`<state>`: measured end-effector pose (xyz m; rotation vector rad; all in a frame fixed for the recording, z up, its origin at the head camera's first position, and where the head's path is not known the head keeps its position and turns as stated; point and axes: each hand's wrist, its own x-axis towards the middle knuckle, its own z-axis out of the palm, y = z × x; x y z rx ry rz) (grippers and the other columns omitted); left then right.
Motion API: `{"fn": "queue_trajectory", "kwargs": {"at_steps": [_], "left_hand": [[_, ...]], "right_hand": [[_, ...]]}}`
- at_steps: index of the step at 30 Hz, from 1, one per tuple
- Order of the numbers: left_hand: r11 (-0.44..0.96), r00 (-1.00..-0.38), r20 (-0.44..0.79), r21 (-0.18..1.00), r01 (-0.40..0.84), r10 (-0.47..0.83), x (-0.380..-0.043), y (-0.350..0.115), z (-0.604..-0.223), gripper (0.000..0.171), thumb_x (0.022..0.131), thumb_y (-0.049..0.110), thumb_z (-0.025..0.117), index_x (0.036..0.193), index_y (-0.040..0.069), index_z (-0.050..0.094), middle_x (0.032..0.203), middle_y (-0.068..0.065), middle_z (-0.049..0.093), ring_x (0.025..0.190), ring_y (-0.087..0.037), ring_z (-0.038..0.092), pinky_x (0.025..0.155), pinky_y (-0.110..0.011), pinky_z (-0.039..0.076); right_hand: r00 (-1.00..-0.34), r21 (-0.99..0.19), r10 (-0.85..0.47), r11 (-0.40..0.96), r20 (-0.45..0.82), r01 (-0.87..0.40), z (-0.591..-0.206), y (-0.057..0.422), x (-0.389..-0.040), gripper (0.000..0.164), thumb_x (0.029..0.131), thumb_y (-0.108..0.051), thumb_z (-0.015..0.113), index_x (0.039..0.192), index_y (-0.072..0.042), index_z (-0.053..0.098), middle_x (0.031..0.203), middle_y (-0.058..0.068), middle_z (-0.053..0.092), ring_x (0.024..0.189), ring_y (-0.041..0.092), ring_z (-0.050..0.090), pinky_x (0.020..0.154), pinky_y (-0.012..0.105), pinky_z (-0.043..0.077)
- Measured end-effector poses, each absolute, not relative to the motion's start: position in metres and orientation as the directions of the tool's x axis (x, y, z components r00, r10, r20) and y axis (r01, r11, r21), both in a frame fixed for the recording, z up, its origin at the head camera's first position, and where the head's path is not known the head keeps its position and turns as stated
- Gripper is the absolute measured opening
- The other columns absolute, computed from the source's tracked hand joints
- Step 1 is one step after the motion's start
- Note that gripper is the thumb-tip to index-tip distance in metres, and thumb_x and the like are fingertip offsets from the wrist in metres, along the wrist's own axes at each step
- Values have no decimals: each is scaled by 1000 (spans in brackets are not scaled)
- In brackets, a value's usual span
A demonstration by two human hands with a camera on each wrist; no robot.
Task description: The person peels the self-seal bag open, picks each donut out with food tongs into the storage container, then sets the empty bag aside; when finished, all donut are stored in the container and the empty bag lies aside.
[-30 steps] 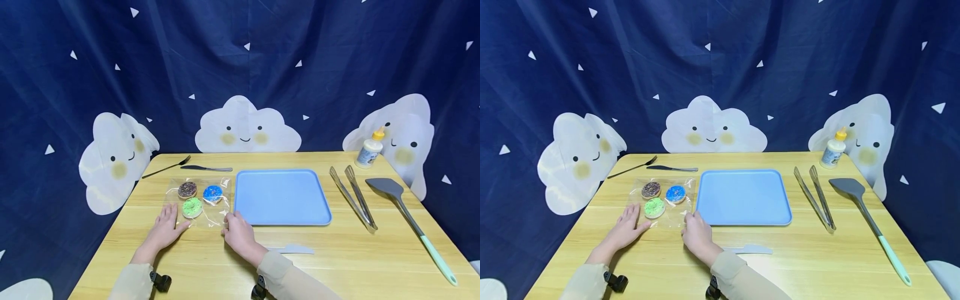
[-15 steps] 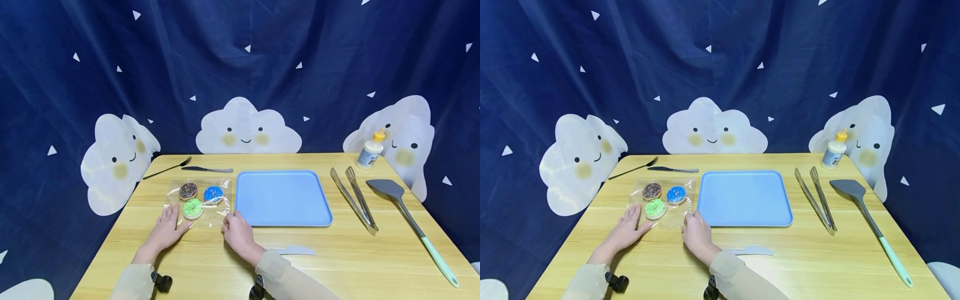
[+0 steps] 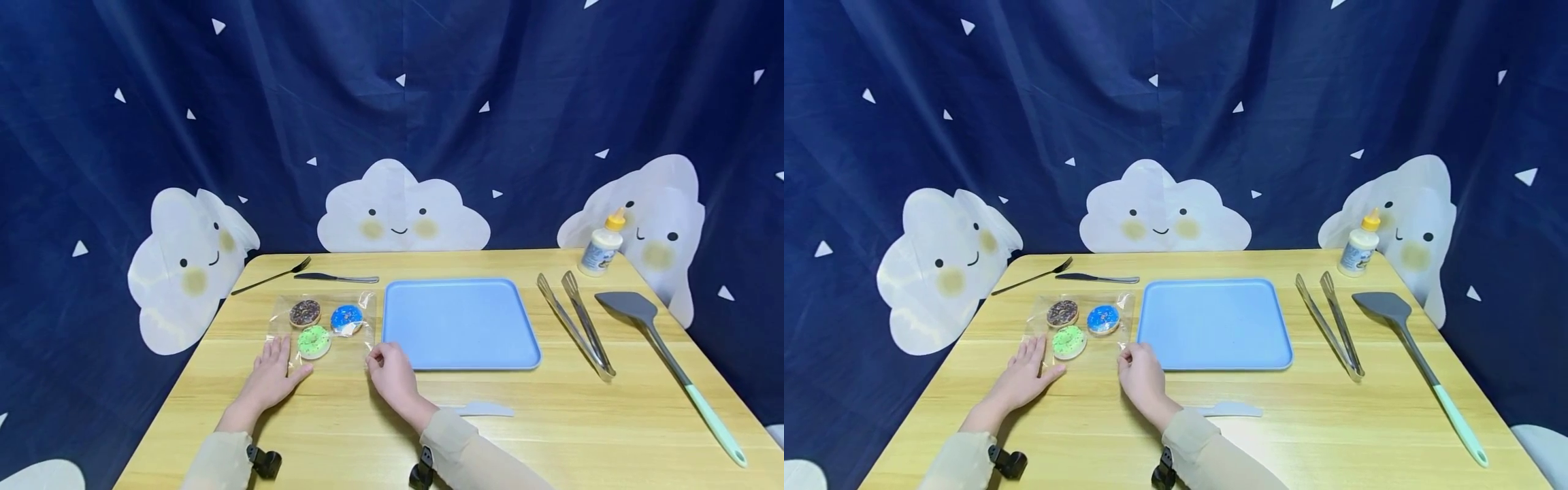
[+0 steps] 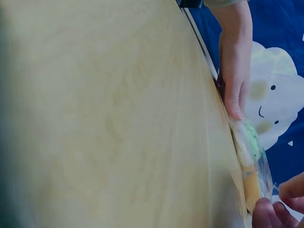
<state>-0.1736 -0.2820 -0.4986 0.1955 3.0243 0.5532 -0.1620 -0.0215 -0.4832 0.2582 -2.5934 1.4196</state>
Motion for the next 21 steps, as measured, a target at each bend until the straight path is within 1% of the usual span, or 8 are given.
{"fn": "queue_trajectory", "kwargs": {"at_steps": [4, 7, 10, 13, 16, 21], "left_hand": [[932, -991, -52, 349, 98, 124, -174, -282, -498, 95, 89, 62, 40, 144, -8, 10, 147, -35, 4, 133, -52, 1, 104, -65, 6], [939, -991, -68, 333, 90, 119, -175, -281, -499, 95, 89, 64, 39, 145, -8, 10, 147, -34, 3, 132, -52, 1, 103, -66, 6], [945, -991, -73, 317, 86, 114, -176, -281, -499, 96, 89, 65, 37, 145, -8, 10, 147, -34, 3, 132, -52, 2, 103, -67, 6], [948, -990, -70, 305, 93, 119, -176, -281, -499, 97, 89, 66, 36, 144, -9, 11, 146, -35, 3, 132, -53, 3, 102, -68, 6], [947, -990, -68, 305, 99, 126, -176, -280, -499, 96, 89, 66, 36, 144, -9, 11, 146, -35, 3, 132, -53, 2, 101, -68, 6], [948, -989, -77, 304, 97, 126, -176, -280, -498, 96, 89, 65, 37, 144, -8, 10, 146, -35, 2, 132, -54, 2, 101, -69, 6]], "right_hand": [[-987, -930, -58, 332, 147, -158, -481, -19, -164, 10, 81, 0, 65, 73, -3, 61, 69, 0, 54, 56, 11, 51, 49, 22, 48], [-996, -971, -49, 227, 70, -79, -479, -17, -166, 8, 83, 1, 62, 75, 0, 60, 65, 4, 55, 48, 20, 55, 41, 25, 49], [-999, -985, -42, 170, 20, -27, -478, -15, -168, 8, 85, 1, 61, 77, 2, 60, 65, 10, 57, 50, 27, 57, 44, 31, 52], [-999, -991, -38, 133, -9, 4, -479, -12, -170, 8, 86, 1, 60, 78, 2, 59, 67, 14, 58, 51, 28, 58, 47, 36, 53], [-999, -993, -32, 119, -17, 13, -480, -9, -171, 8, 87, 1, 59, 79, 3, 59, 68, 13, 56, 51, 27, 58, 48, 37, 54], [-999, -995, -28, 96, -40, 38, -479, -3, -172, 7, 87, 1, 59, 80, 4, 59, 67, 8, 54, 52, 24, 59, 50, 35, 54]]}}
